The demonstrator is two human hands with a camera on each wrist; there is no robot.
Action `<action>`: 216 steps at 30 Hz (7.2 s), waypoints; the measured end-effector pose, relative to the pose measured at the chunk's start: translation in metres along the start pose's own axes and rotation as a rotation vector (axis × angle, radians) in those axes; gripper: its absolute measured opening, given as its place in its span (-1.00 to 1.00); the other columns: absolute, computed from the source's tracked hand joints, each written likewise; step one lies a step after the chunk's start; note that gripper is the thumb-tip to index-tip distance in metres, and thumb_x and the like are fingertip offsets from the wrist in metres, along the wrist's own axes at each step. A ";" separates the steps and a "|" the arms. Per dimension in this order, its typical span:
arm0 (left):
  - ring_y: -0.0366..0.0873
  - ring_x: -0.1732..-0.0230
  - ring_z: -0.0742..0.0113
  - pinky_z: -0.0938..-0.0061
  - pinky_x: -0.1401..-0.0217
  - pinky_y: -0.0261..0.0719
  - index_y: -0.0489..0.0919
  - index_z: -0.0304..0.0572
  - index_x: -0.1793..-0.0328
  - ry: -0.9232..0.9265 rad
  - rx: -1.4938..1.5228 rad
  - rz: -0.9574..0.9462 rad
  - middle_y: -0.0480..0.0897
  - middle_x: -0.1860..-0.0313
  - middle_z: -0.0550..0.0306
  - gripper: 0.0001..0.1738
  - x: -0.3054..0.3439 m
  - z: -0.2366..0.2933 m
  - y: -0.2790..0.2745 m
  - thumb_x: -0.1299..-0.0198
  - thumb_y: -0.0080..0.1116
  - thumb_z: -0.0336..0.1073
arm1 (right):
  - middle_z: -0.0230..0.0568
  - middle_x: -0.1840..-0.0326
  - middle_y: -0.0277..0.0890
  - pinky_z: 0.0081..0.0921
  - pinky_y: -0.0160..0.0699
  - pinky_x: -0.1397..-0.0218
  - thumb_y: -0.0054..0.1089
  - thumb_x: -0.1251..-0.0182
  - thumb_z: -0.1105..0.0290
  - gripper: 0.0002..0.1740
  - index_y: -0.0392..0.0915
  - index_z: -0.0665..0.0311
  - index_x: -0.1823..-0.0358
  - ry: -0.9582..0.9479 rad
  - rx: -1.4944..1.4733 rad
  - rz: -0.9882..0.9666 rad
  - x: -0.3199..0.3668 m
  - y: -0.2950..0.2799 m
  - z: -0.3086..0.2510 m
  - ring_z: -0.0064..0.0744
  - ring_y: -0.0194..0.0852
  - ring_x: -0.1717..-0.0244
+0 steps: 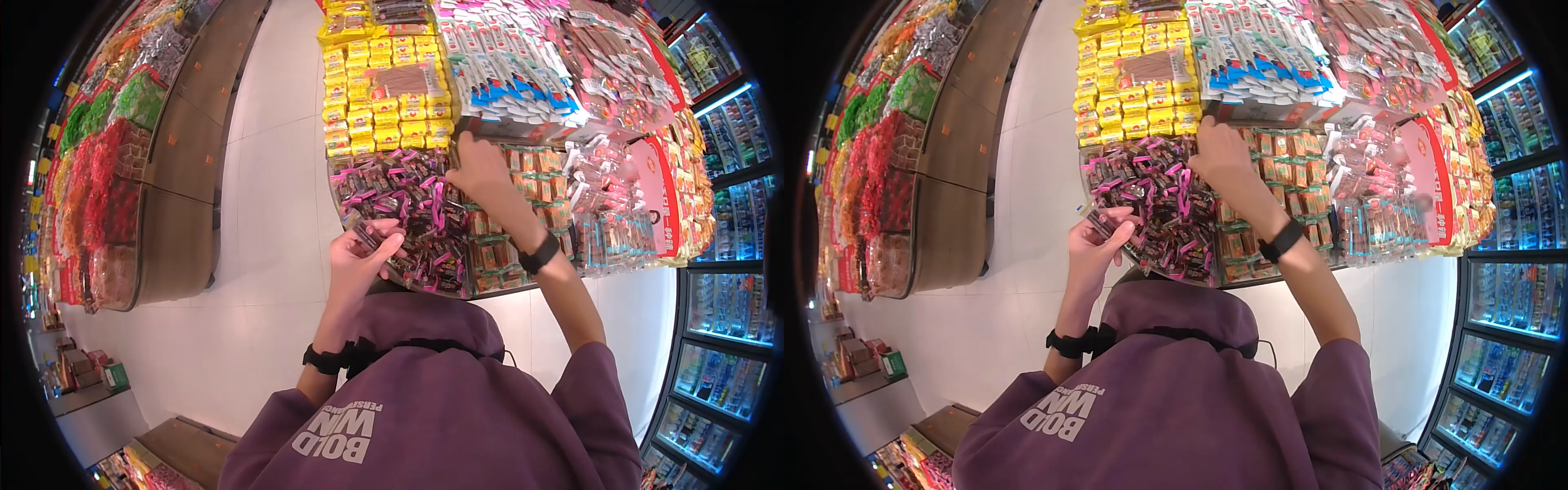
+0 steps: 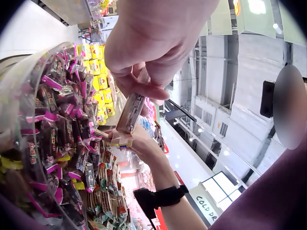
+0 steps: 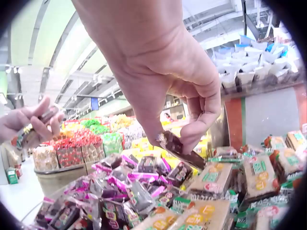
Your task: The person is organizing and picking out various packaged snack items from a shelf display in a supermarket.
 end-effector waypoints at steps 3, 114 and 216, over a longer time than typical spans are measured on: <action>0.73 0.29 0.44 0.70 0.54 0.46 0.62 -0.37 -0.09 0.016 0.027 0.014 0.75 0.17 0.07 -0.69 -0.005 0.000 -0.006 -0.27 0.34 -0.40 | 0.09 0.37 0.63 -0.16 0.65 0.18 0.46 -0.01 0.33 -0.51 0.44 0.42 0.10 -0.003 -0.131 0.057 0.012 -0.026 0.015 0.07 0.68 0.28; 0.71 0.34 0.39 0.71 0.63 0.32 0.58 -0.45 -0.14 -0.129 -0.192 -0.187 0.70 0.08 -0.07 -0.61 -0.285 0.126 -0.200 -0.51 0.00 -0.19 | -0.16 0.15 0.55 -0.16 0.63 0.02 0.27 -0.02 0.58 -0.78 0.56 0.30 0.23 -0.399 0.347 0.205 -0.366 -0.030 -0.041 -0.02 0.58 0.00; 0.65 -0.06 0.25 0.40 -0.10 0.55 0.53 -0.37 -0.25 0.042 -0.166 -0.237 0.66 -0.12 -0.03 -0.65 -0.319 0.161 -0.207 -0.40 0.14 -0.38 | 0.14 0.31 0.59 -0.12 0.66 0.14 0.15 -0.22 0.44 -0.86 0.53 0.40 0.31 -0.057 0.228 0.070 -0.364 -0.029 -0.078 0.12 0.65 0.15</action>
Point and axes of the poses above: each hand's wrist, its own x-axis away from the middle knuckle, its own y-axis out of the palm, z = x × y, the point moved 8 cm from there along -x, towards the middle knuckle
